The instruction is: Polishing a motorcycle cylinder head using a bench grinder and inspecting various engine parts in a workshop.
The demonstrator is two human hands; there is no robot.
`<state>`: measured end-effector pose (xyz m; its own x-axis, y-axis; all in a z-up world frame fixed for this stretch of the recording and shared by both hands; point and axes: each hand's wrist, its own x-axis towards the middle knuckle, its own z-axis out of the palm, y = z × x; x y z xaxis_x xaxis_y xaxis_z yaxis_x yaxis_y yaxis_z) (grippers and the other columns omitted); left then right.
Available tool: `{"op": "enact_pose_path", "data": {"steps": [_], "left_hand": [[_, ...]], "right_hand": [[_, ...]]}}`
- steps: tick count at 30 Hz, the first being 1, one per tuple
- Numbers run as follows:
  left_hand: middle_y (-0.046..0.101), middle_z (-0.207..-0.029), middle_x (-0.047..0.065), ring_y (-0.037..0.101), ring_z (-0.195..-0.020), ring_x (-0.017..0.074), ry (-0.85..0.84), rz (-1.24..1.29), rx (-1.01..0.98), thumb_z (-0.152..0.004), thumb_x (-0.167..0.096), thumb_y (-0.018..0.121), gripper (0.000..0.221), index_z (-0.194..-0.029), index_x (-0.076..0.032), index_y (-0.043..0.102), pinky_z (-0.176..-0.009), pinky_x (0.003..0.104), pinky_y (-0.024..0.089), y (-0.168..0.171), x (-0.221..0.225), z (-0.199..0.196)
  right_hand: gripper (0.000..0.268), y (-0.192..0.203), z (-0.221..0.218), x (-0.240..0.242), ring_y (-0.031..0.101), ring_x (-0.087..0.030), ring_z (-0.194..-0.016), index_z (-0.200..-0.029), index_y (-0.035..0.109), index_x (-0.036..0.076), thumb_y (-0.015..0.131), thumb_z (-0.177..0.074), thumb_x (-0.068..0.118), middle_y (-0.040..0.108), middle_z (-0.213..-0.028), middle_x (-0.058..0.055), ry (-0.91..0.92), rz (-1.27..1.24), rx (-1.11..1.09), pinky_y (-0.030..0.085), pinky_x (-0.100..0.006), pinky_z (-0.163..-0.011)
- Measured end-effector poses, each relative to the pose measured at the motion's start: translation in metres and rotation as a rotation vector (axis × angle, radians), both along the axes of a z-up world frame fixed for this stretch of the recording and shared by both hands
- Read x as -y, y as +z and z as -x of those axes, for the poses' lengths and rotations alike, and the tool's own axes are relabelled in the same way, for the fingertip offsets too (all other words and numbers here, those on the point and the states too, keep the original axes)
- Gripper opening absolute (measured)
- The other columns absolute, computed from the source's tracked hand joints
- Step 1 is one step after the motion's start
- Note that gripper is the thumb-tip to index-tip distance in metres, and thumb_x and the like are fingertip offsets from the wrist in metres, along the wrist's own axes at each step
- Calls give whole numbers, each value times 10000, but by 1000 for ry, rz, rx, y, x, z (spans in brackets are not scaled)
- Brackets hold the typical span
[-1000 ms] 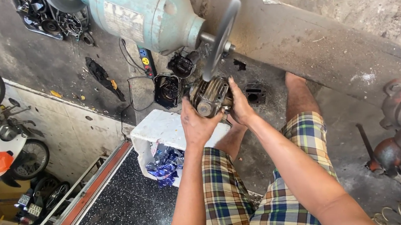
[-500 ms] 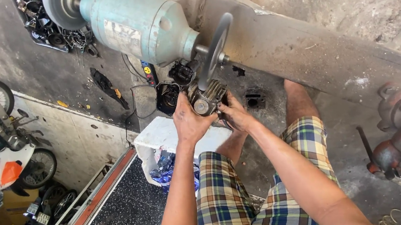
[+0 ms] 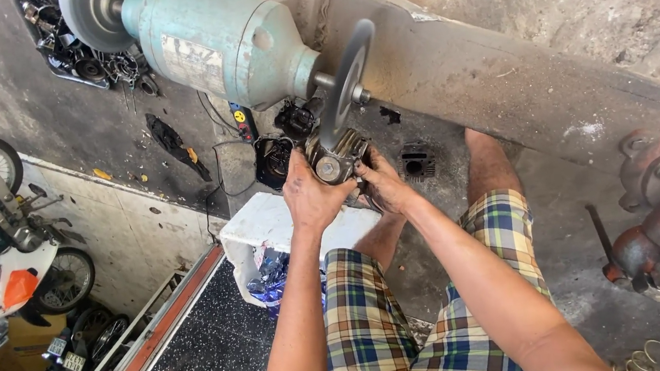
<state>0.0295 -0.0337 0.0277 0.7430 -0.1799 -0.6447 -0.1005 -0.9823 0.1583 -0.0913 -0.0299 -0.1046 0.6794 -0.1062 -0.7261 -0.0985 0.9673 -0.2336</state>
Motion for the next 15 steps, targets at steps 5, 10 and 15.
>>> {"op": "enact_pose_path", "data": {"steps": [5,10,15], "left_hand": [[579,-943,103,578,-906,415,43,11,38,-431,-225,762,605,-946,-102,470,-815,538,475,10,0,-4],[583,-915,105,579,-887,427,74,38,100,-426,-210,756,580,-920,-103,472,-804,552,474,5,-10,-6],[581,-908,105,576,-888,424,115,88,179,-426,-224,757,579,-917,-114,471,-789,563,475,6,-19,-9]], "right_hand": [[544,9,-10,4,437,-199,-923,-1157,434,65,664,-779,382,428,-1067,-101,47,77,20,482,-336,-685],[522,-10,-9,-3,444,-197,-924,-1136,458,62,661,-783,389,449,-1029,-93,55,164,27,464,-339,-719],[547,2,-23,5,444,-208,-917,-1128,489,39,666,-767,410,495,-1002,-97,105,298,58,435,-357,-734]]}}
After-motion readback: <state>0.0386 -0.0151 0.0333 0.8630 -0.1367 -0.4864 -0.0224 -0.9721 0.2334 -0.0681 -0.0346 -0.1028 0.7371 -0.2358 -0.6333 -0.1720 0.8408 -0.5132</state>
